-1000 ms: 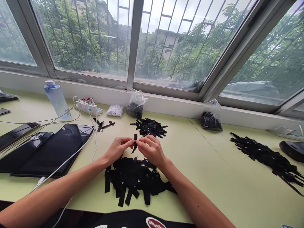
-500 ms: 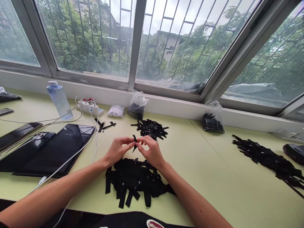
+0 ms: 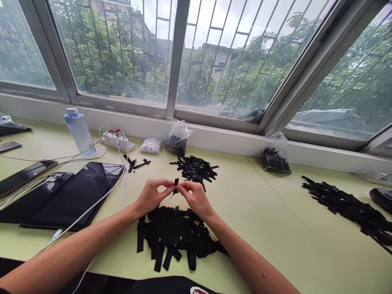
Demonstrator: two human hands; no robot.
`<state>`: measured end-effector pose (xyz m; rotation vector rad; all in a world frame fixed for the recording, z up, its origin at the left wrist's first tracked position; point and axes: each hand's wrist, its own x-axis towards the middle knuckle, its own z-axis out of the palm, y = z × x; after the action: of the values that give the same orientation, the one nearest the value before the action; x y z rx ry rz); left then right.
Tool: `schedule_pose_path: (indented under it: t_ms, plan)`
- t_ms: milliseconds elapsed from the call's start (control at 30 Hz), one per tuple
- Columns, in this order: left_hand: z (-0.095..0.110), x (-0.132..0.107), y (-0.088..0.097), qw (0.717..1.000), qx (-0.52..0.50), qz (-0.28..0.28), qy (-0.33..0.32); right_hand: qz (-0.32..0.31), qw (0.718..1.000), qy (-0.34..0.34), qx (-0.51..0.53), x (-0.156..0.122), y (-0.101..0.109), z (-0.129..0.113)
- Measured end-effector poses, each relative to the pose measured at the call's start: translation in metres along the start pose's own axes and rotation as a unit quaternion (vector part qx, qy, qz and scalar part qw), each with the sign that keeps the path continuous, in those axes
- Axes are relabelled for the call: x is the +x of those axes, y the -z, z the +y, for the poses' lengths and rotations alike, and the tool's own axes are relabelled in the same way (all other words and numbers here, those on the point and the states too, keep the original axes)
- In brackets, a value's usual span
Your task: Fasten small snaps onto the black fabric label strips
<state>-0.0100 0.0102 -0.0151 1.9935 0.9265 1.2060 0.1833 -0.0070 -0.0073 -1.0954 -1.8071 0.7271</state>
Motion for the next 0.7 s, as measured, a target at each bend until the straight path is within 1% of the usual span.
schedule_pose_path:
  t_ms: [167,367,700]
  plan:
    - [0.003,0.000,-0.001,1.000,0.003,0.014,-0.010,0.007,1.000,0.019,0.003,-0.001,0.001,-0.002]
    - [0.001,-0.001,0.000,0.998,-0.010,0.026,-0.049,0.021,0.999,0.035,-0.009,-0.001,0.000,-0.003]
    - [-0.001,0.002,-0.001,0.998,-0.012,0.047,-0.034,0.046,0.998,0.037,0.015,-0.001,-0.011,-0.005]
